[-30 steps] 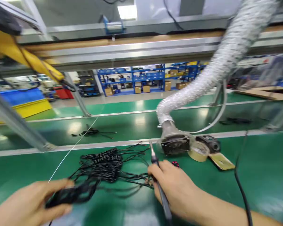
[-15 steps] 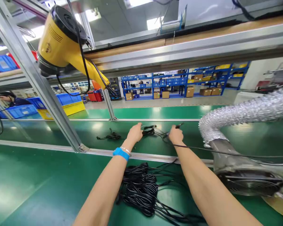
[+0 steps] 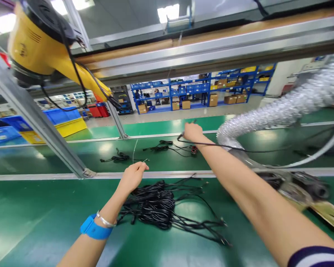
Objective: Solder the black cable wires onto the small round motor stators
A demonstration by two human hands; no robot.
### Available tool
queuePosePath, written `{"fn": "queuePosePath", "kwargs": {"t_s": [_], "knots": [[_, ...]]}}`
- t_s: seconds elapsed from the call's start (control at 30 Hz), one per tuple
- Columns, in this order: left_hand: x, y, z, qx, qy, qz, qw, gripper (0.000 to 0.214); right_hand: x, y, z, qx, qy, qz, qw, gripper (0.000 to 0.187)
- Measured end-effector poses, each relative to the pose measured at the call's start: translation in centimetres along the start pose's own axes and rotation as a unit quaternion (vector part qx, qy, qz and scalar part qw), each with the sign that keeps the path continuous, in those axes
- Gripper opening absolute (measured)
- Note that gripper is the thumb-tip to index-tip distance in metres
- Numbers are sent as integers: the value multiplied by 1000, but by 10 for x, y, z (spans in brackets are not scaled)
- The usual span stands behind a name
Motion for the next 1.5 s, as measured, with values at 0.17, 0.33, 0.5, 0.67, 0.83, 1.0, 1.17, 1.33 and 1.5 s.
{"fn": "queuePosePath", "kwargs": {"t_s": [0.17,0.33,0.5,0.67,0.83,1.0,1.17,1.33,1.5], "knots": [[77,-96,-64,143,131,-27,981,40,-78,-8,-79,-22,-5,-67,998,21],[173,-189,-103,228,217,75,946,35,-87,-50,-242,-117,-118,-13,986,19],[221,-235,-76,171,204,93,959,50,-30,-105,-353,-177,-116,48,976,20],[228,-239,-88,155,232,99,955,39,0,-114,-391,-150,-57,122,980,20],[214,-217,-130,149,306,18,940,36,13,-89,-396,-83,80,208,971,39],[211,-204,-138,87,359,-98,924,35,22,-68,-393,-62,151,266,950,38],[221,-211,-138,81,391,-78,914,25,22,-63,-394,-75,166,284,941,43],[230,-197,-127,47,427,-177,885,25,23,-66,-399,-64,150,281,946,44],[226,-197,-131,32,425,-182,886,36,25,-65,-401,-64,144,302,940,38]]}}
Point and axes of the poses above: each hand's wrist, its own z-axis towards the middle knuckle, its own x-axis out of the palm, y = z × x, the point moved 4 cm from there along z, towards the middle knuckle, and after that the axes turned 13 degrees about y, right-handed, at the moved point
